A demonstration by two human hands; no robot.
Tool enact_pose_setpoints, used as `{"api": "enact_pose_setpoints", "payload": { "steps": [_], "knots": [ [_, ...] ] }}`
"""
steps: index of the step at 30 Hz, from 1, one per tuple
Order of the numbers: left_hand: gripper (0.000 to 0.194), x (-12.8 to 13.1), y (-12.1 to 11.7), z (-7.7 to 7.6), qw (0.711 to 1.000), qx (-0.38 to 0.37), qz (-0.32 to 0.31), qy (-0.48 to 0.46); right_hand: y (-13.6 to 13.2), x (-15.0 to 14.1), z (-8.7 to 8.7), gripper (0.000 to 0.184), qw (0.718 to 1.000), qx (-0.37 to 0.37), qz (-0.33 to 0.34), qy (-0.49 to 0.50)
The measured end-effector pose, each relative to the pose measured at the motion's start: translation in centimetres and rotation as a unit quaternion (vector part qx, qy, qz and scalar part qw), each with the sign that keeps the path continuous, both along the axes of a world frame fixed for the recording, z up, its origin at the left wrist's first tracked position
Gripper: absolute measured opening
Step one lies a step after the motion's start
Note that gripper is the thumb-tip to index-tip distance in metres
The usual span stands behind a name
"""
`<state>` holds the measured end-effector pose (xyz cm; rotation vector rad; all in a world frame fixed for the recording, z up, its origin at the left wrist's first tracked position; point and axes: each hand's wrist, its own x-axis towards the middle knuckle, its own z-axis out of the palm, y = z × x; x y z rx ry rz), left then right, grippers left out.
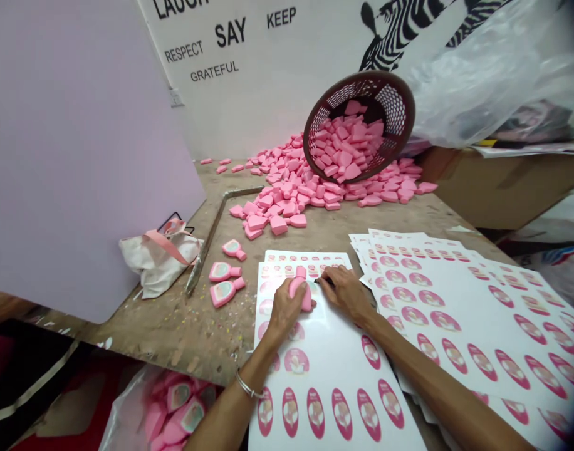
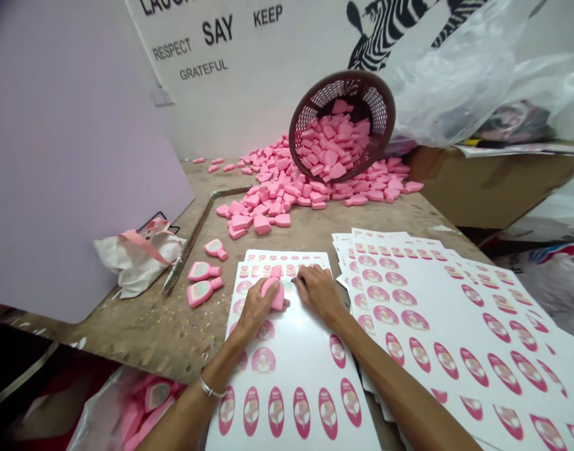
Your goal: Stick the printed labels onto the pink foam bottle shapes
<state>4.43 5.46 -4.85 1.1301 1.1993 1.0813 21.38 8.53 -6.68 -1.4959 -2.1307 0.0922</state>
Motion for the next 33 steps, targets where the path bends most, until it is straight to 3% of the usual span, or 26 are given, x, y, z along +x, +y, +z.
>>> {"api": "enact_pose_setpoints", "payload": {
  "steps": [7, 16, 24, 33],
  "knots": [
    [0.04, 0.0, 0.3, -0.1, 1.0, 0.0, -0.021, 0.013, 0.5, -0.4, -0.1, 0.014, 0.999, 0.001, -0.024, 0.031],
    [0.042, 0.0, 0.2, -0.1, 1.0, 0.0, 0.0, -0.005, 0.7, 0.6, -0.1, 0.019, 0.996, 0.046, -0.045, 0.064],
    [0.043, 0.1, 0.0, 0.1, 1.0, 0.0, -0.002, -0.006, 0.3, 0.1, 0.1, 0.012, 0.999, 0.015, 0.022, 0.017],
    [0.042, 0.0, 0.2, -0.2, 1.0, 0.002, -0.004, -0.006, 1.8, 0.7, 0.6, 0.012, 0.993, -0.053, 0.084, 0.063]
  ]
}}
